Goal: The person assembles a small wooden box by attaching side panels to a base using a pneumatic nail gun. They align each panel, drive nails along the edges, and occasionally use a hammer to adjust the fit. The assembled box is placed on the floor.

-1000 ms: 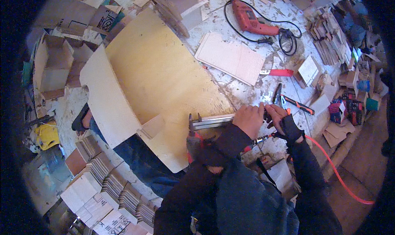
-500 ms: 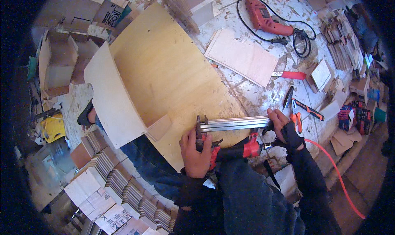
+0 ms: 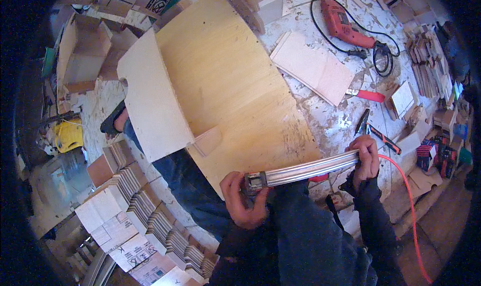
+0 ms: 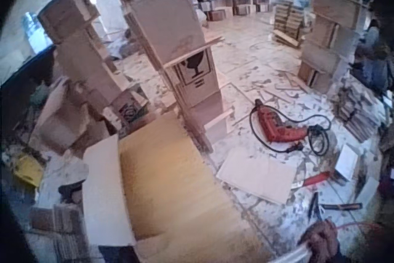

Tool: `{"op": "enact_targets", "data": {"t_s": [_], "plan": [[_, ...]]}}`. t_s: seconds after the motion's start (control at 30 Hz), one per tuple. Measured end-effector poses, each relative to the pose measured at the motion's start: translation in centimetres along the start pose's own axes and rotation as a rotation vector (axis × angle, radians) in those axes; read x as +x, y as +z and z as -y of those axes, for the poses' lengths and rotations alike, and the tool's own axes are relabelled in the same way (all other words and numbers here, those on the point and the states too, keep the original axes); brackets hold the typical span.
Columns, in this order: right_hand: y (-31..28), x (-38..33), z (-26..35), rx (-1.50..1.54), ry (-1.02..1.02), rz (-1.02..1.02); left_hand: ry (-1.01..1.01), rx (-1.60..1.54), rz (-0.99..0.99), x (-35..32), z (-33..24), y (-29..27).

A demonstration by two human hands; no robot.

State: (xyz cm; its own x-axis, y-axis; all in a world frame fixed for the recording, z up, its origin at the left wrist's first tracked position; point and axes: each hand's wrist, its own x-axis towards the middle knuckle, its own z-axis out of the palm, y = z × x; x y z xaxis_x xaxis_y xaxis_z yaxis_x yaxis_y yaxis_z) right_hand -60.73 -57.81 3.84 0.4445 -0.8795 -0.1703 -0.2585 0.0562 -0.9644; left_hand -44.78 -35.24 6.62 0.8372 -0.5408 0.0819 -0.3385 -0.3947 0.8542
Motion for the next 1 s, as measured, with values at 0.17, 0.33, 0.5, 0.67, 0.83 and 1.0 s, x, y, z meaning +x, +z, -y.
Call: {"op": "enact_targets", "data": {"t_s": [0.17,0.33,0.5,0.67,0.83,1.0], "plan": [[-0.5,-0.2,-1.1,-0.036,-0.132,-0.141,0.122,0.013,-0.026,-0.5,0.7,0.0],[-0.9,0.2,-1.4,0.083,-0.132,-0.192,0.133,0.041,-0.036,-0.6,1.1,0.0],[-0.6,0.4,-0.9,0.035,-0.110,-0.140,0.120,0.014,-0.028,-0.6,1.3,-0.2],[0.2,0.3,-0.4,-0.070,-0.142,-0.111,0.118,-0.029,-0.040,-0.5,1.4,0.0],[1.2,0.1,0.2,-0.114,-0.130,-0.063,0.097,0.014,-0.058,0.0,0.9,0.1],[1.7,0.1,0.7,-0.090,-0.037,0.015,0.070,0.051,-0.120,1.2,0.5,0.5]]}}
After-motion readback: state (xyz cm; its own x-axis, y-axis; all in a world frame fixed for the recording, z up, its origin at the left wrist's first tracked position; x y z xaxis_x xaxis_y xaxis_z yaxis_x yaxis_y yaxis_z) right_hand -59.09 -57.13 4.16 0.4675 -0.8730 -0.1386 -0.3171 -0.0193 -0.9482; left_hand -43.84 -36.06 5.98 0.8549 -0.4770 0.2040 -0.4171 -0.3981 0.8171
